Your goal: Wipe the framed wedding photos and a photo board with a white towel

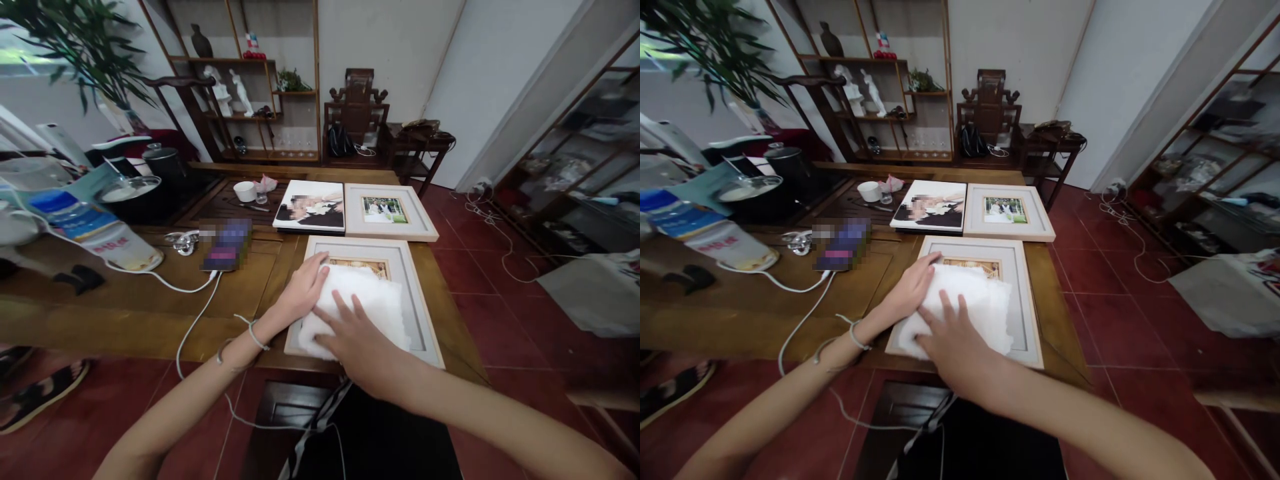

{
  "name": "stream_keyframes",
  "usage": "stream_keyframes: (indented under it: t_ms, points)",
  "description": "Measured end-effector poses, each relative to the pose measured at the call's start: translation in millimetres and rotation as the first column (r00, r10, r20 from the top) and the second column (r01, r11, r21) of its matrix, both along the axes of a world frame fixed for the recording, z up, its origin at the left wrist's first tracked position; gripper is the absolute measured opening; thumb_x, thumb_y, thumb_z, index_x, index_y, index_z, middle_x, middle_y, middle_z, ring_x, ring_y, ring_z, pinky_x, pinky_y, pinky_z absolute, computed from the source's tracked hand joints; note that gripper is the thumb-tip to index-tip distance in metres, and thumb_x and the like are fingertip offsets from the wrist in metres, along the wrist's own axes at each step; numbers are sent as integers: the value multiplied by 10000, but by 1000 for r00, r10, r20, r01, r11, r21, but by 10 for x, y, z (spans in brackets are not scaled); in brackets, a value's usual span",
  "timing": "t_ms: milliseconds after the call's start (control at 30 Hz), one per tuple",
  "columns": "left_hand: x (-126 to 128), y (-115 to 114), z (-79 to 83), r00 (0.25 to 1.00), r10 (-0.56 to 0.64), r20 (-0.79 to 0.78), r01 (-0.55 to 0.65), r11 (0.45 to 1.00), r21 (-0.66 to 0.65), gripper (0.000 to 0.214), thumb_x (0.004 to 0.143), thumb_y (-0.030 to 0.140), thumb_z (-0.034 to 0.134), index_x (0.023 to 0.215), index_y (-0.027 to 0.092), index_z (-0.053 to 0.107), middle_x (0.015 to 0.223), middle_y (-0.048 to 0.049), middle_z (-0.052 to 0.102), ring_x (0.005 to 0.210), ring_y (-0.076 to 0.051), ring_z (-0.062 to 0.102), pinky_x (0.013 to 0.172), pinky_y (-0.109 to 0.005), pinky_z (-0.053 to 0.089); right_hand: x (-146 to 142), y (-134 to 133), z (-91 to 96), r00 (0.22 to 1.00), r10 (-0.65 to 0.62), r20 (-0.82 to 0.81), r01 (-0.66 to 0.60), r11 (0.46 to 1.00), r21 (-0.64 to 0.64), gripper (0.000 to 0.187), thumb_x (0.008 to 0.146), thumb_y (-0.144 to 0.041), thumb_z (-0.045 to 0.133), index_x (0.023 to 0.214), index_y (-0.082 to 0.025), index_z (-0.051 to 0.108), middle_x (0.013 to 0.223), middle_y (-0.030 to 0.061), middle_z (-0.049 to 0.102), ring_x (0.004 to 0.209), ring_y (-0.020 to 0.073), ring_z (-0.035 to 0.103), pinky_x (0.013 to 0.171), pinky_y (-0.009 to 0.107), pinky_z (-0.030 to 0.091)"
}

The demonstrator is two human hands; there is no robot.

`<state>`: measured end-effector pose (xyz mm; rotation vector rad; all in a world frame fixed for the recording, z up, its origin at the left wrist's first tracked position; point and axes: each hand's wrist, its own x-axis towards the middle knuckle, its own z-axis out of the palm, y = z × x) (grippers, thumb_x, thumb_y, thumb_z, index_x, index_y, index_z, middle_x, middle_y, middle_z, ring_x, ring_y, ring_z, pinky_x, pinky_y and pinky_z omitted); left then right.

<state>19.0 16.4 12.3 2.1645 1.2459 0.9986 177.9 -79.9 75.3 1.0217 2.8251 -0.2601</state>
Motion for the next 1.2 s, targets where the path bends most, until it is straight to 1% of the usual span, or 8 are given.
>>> stream_keyframes:
  t_ms: [300,500,600,667,767,867,1000,1200]
  points:
    - [8,18,-40,962,-28,-272,45,997,58,405,955,303,417,1298,103,498,1401,-171,479,1352,-263,387,1106,-470,350,788,-326,-122,981,-175,-86,188,966,179,511,709,-25,521,1165,-229,627,1477,48,405,1380,365,258,1082,633,265]
    - [9,32,-67,960,-28,-278,52,995,81,407,955,263,398,1318,101,487,1406,-173,482,1359,-263,383,1085,-485,379,1151,0,-157,940,-287,-187,334,886,321,504,662,3,498,1121,-173,607,1493,107,374,1416,306,189,1122,570,217]
    - [10,39,-78,961,-30,-276,54,995,80,407,959,253,385,1322,97,482,1411,-175,476,1363,-264,377,1081,-488,384,1119,414,-94,891,-375,-256,448,821,355,540,682,16,489,1210,-88,534,1507,208,302,1424,308,149,1117,509,264]
    - [10,47,-84,964,-35,-264,59,995,83,396,964,249,373,1313,104,491,1402,-173,486,1359,-264,382,1076,-490,389,959,708,-34,895,-347,-279,434,820,372,581,687,24,492,1260,-75,494,1515,216,280,1429,312,118,1122,502,249]
    - [10,57,-82,971,-51,-233,77,992,102,362,962,234,369,1273,131,523,1368,-162,519,1338,-264,409,1073,-492,391,561,1071,12,957,-157,-245,248,882,401,543,750,-20,515,1278,-148,498,1530,140,292,1435,303,86,1137,535,156]
    - [5,59,-70,972,-44,-231,62,995,71,298,947,226,396,1163,150,586,1255,-154,592,1247,-290,496,1030,-510,424,191,1286,-24,987,-5,-161,60,940,337,560,764,-16,520,1303,-166,483,1447,145,436,1421,263,191,1127,499,173]
    - [-1,61,-44,972,-36,-231,47,998,46,268,939,223,411,1102,154,613,1200,-153,613,1199,-301,530,993,-511,454,101,1343,-97,993,-12,-122,46,958,282,586,737,39,467,1281,-176,504,1353,152,535,1352,223,356,1085,437,260]
    - [3,84,-45,966,-66,-250,87,993,75,360,956,219,389,1267,112,536,1370,-168,518,1324,-267,433,1088,-481,380,652,1097,-69,987,-137,-81,155,943,295,630,654,79,440,1221,-167,562,1333,168,551,1299,249,433,1072,463,274]
